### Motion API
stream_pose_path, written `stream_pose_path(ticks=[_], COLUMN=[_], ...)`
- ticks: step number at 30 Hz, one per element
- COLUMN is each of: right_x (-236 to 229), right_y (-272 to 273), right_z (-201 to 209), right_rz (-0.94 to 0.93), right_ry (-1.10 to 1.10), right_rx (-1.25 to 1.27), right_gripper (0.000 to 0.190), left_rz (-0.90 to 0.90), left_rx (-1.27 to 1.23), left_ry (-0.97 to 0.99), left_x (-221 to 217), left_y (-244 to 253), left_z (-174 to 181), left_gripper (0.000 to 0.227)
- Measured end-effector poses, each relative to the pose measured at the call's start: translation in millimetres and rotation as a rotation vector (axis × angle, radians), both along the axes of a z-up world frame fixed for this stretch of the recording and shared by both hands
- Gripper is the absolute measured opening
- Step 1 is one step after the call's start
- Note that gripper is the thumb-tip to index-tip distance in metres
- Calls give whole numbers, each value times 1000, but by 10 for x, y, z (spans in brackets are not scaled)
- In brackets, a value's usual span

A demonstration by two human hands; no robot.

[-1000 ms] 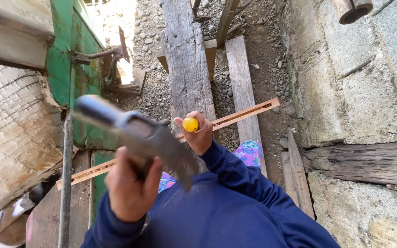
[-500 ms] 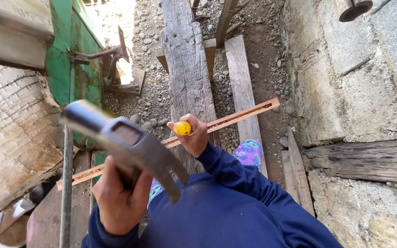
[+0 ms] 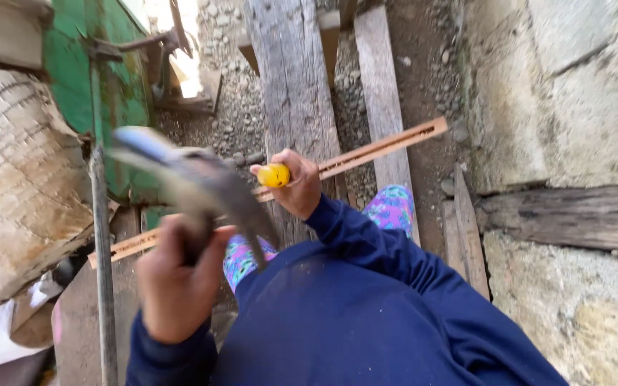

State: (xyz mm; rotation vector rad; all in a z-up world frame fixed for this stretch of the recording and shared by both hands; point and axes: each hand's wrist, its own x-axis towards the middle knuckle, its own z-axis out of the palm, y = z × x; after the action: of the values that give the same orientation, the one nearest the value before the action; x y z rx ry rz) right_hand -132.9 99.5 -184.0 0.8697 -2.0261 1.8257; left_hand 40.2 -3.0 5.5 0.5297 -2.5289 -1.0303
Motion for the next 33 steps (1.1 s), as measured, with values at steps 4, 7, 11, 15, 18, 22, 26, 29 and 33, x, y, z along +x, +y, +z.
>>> stream_pose_path(ticks=[4, 7, 11, 15, 18, 22, 26, 29, 33], right_x=[-13, -45, 24, -2, -12, -10, -29, 54, 5], right_y=[-15, 0, 22, 20, 15, 45, 50, -14, 29], right_z=[-28, -53, -68, -15, -49, -5, 21, -73, -69], right_rz=[-14, 27, 82, 38, 39, 67, 74, 90, 78], right_ry=[21, 70, 65, 128, 130, 129, 130, 136, 185], right_rx=[9, -14, 21, 25, 24, 31, 24, 23, 70], right_gripper=[36, 32, 36, 33, 32, 33, 39, 38, 32], left_rz=[23, -86, -133, -7, 0, 51, -153, -109, 13], left_rx=[-19, -67, -65, 67, 28, -29, 213, 18, 91], left_ry=[117, 273, -220, -213, -57, 385, 167, -248, -200], left_x=[160, 42, -158, -52, 144, 196, -25, -48, 106], left_y=[-92, -91, 84, 33, -48, -78, -12, 46, -13], left_z=[-288, -542, -507, -462, -345, -461, -685, -616, -555], left_gripper=[17, 14, 26, 21, 14, 17, 22, 26, 27])
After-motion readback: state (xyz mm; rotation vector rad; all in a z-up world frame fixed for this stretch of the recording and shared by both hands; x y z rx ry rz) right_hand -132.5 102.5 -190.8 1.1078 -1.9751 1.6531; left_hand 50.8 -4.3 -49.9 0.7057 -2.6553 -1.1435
